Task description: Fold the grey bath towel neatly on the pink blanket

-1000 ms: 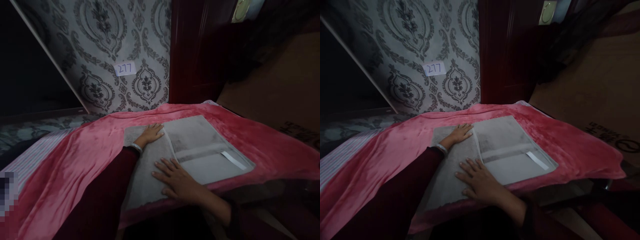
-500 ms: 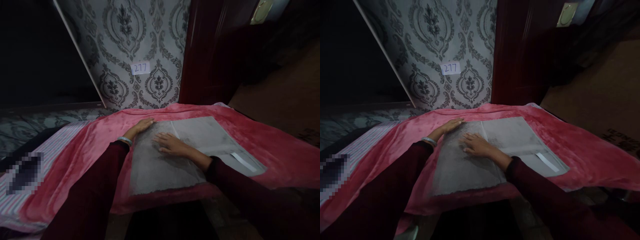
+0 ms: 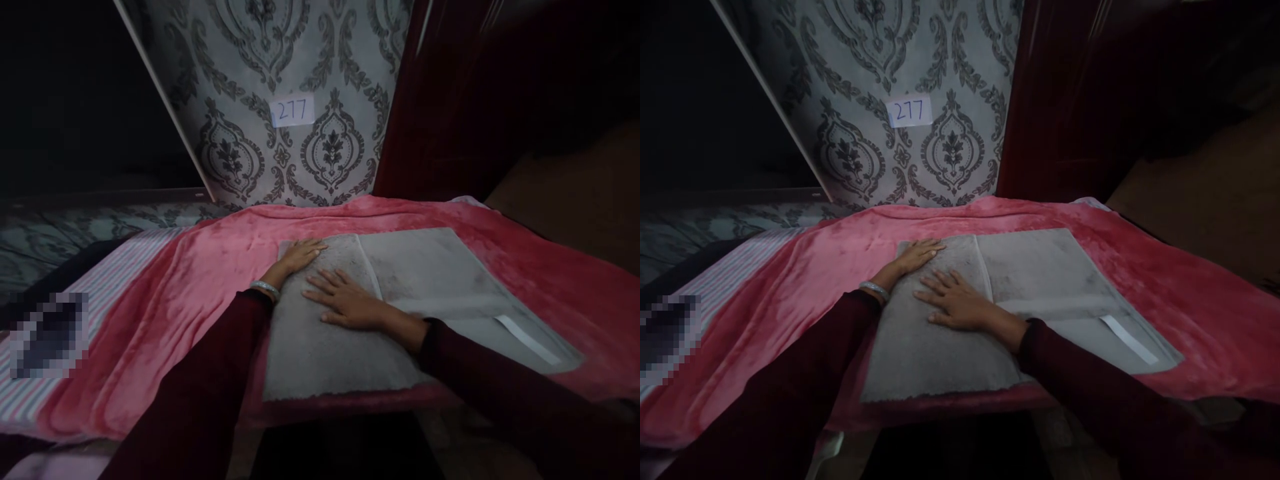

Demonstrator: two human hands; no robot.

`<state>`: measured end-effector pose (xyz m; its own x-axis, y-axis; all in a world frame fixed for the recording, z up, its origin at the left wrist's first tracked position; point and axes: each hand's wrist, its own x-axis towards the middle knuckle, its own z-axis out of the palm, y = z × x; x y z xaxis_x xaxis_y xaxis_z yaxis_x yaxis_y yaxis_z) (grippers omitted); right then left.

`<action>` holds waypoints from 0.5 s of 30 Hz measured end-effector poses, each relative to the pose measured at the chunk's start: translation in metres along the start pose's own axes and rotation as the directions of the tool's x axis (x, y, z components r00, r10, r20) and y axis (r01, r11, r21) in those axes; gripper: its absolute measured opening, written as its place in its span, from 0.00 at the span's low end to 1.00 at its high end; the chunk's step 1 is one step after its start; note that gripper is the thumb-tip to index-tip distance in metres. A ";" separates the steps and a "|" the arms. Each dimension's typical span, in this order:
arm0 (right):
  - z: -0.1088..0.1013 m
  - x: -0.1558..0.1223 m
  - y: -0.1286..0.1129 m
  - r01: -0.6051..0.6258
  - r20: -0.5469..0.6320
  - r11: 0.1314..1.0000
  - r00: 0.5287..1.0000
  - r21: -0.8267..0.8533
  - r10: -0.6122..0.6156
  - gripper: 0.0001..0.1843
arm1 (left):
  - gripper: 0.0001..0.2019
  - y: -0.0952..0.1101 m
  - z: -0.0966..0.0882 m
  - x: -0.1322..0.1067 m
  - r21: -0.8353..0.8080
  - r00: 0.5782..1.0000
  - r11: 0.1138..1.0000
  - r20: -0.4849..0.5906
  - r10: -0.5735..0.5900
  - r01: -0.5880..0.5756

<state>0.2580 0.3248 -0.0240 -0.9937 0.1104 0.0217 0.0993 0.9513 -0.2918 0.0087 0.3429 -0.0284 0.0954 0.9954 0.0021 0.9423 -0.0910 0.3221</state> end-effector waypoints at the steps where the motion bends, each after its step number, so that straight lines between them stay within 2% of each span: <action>1: 0.001 -0.008 -0.008 0.019 0.013 1.000 1.000 0.022 -0.019 0.37 | 0.27 0.000 0.000 0.000 0.000 1.000 1.000 -0.001 0.003 -0.003; 7: 0.014 -0.066 -0.065 0.117 0.062 0.980 0.990 0.162 -0.129 0.38 | 0.27 0.004 0.004 0.001 0.029 1.000 1.000 -0.016 -0.002 0.003; 10: 0.012 -0.088 -0.084 0.130 0.092 0.965 0.984 0.227 -0.155 0.37 | 0.27 0.007 0.000 0.000 0.034 1.000 0.999 0.008 0.010 -0.010; 13: -0.001 -0.088 -0.091 0.124 0.111 0.961 0.982 0.246 -0.155 0.36 | 0.26 0.005 -0.012 -0.002 0.054 0.998 0.998 0.053 0.041 -0.044; 15: -0.012 -0.073 -0.087 0.115 0.098 0.973 0.986 0.201 -0.137 0.36 | 0.26 -0.001 -0.022 -0.005 0.079 0.999 0.996 0.032 0.041 -0.043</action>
<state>0.3229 0.2372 0.0117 -0.9982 -0.0497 -0.0328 -0.0283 0.8802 -0.4738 0.0004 0.3390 -0.0080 0.1438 0.9895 -0.0147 0.9597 -0.1358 0.2461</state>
